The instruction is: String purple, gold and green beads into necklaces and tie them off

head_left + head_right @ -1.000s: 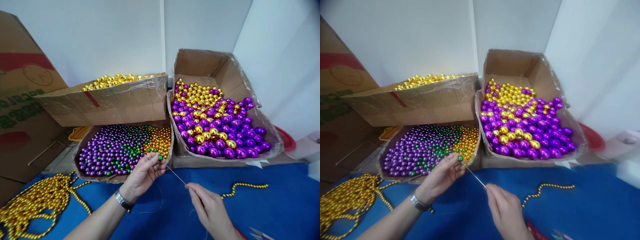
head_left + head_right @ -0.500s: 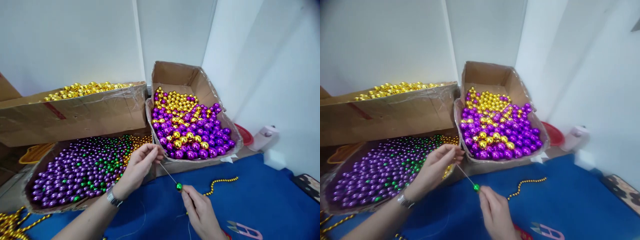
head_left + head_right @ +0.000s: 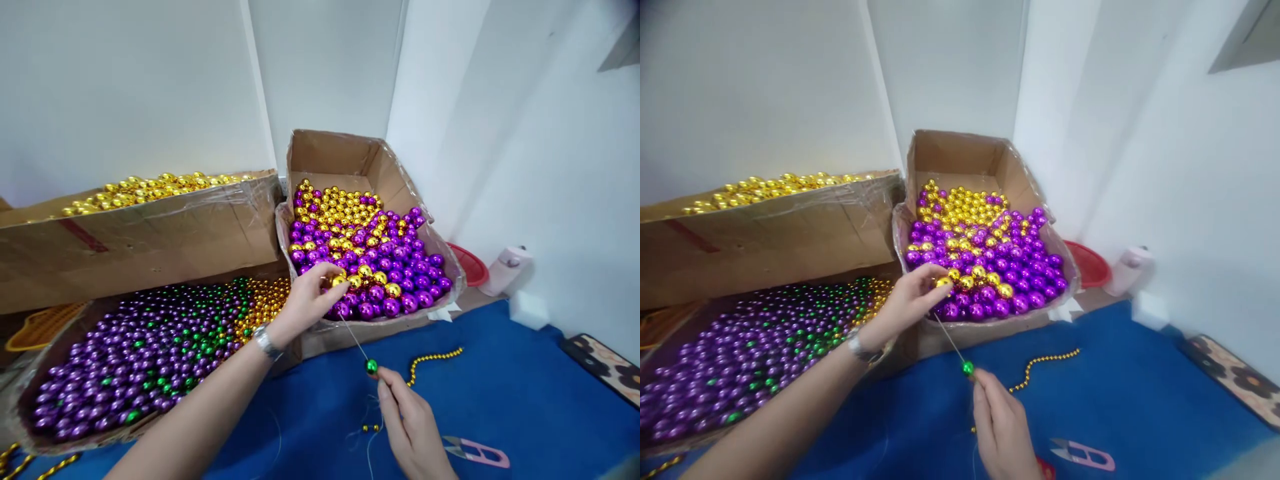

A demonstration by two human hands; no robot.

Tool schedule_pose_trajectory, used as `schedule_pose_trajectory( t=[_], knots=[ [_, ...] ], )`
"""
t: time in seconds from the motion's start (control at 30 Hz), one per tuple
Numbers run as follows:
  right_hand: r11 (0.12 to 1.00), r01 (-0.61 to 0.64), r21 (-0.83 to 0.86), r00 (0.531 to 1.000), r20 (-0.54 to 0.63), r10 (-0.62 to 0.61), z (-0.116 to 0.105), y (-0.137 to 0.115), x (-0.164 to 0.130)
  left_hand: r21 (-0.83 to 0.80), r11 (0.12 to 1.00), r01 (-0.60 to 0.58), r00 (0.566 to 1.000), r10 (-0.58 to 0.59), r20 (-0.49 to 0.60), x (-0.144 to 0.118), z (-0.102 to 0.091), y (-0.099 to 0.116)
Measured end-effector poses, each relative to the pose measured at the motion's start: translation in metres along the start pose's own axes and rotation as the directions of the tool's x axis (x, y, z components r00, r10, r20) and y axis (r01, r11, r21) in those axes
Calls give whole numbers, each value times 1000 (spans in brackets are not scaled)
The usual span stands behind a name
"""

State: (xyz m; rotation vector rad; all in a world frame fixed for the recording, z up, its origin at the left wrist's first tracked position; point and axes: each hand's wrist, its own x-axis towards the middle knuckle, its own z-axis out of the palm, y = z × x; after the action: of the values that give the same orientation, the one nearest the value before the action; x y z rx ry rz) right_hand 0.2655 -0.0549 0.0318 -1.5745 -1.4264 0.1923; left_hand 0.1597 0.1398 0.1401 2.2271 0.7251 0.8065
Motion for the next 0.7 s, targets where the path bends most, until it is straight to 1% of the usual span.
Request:
schedule_pose_trajectory(
  t=[0.03, 0.07, 0.1, 0.13, 0.17, 0.2, 0.23, 0.27, 0.33, 0.4, 0.53, 0.6, 0.7],
  knots=[
    [1000, 13, -13, 1000, -4, -13, -1, 1, 0, -253, 965, 73, 997, -78, -11, -9, -5, 0],
    [999, 37, -24, 999, -6, -37, -1, 1, 0, -496, 856, 145, 986, -167, 1, -20, -10, 0],
    [997, 72, -35, 997, -9, -73, 0, 2, 0, -677, 708, 203, 968, -248, 31, -30, -14, -1],
    [993, 107, -46, 994, -9, -107, 1, 2, 0, -782, 575, 241, 948, -313, 62, -41, -16, -2],
    [988, 140, -57, 990, -4, -141, 3, 2, -1, -842, 472, 260, 927, -366, 82, -51, -18, -4],
    [983, 172, -67, 985, 4, -173, 5, 1, -1, -876, 402, 268, 908, -409, 90, -59, -19, -5],
    [977, 201, -75, 980, 13, -200, 8, 0, -2, -895, 360, 264, 891, -445, 84, -67, -19, -7],
    [971, 226, -80, 974, 22, -225, 10, -1, -2, -906, 338, 256, 878, -473, 72, -73, -19, -9],
    [961, 264, -87, 964, 42, -261, 15, -3, -3, -915, 327, 236, 863, -504, 42, -82, -19, -12],
    [955, 282, -96, 959, 66, -277, 17, -4, -4, -916, 335, 220, 856, -517, 17, -87, -20, -14],
    [954, 275, -121, 959, 99, -265, 19, -5, -5, -904, 373, 208, 859, -511, -13, -92, -21, -13],
    [953, 273, -131, 960, 102, -260, 21, -6, -5, -879, 435, 194, 863, -503, -58, -96, -19, -11],
    [963, 243, -119, 967, 112, -230, 26, -10, -6, -793, 586, 167, 871, -465, -161, -104, -11, -7]
  ],
)
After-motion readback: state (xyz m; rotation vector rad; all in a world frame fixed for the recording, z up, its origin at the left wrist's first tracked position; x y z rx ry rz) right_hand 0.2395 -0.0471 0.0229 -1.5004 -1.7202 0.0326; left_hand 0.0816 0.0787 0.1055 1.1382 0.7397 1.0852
